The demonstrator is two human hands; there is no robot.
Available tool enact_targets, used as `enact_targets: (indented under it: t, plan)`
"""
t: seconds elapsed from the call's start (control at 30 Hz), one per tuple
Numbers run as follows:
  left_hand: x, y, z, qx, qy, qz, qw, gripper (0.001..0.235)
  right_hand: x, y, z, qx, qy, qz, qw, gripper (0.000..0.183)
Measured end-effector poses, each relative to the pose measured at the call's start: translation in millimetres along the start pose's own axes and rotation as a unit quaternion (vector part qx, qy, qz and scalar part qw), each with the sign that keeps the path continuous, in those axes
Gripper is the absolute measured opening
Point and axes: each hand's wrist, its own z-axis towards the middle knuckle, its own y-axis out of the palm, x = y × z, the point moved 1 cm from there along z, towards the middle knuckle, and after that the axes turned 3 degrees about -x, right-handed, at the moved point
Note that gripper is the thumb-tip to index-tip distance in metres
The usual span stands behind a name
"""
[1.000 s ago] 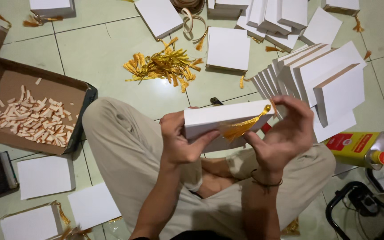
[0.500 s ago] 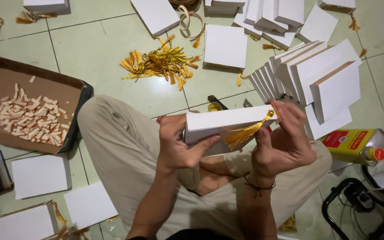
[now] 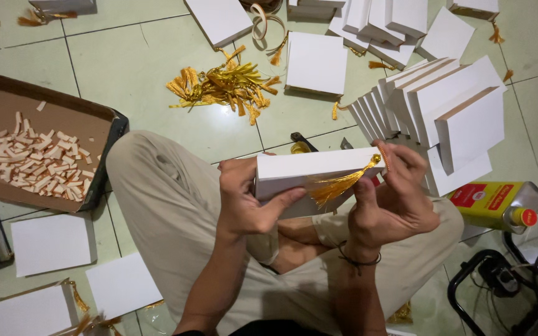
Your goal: The person sits on the floor and decorates small white boxes by applying a gold ribbon and a gold tassel to the spine. They use a small black tool to smooth the ribbon and press the tassel into place, then set the finished box aside.
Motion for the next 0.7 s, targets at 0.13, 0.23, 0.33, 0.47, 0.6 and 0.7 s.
enact_targets:
  t: [0.13, 0.23, 0.33, 0.47, 0.6, 0.7]
  plan:
    - [-4, 1, -2, 0.004, -0.002, -0.01, 1.0, 0.023, 3, 1, -1, 0.001, 0.0, 0.009, 1.0, 0.035]
    - [-5, 0, 1, -0.002, 0.001, -0.01, 1.0, 0.023, -2, 0, 3, -0.004, 0.001, 0.011, 1.0, 0.032]
    - [-2, 1, 4, -0.009, -0.019, -0.014, 1.0, 0.021, -13, -1, 8, -0.014, 0.001, -0.047, 0.999, 0.036]
    - [5, 1, 8, -0.021, -0.012, 0.008, 1.0, 0.022, -20, 0, 6, 0.016, 0.012, -0.072, 0.997, 0.028]
    - [6, -2, 8, -0.03, -0.011, 0.019, 0.999, 0.02, -19, -2, 5, 0.014, 0.011, -0.076, 0.997, 0.025]
    - [5, -2, 6, -0.03, -0.012, 0.011, 0.999, 0.021, -22, 1, 8, 0.016, 0.018, -0.077, 0.997, 0.026]
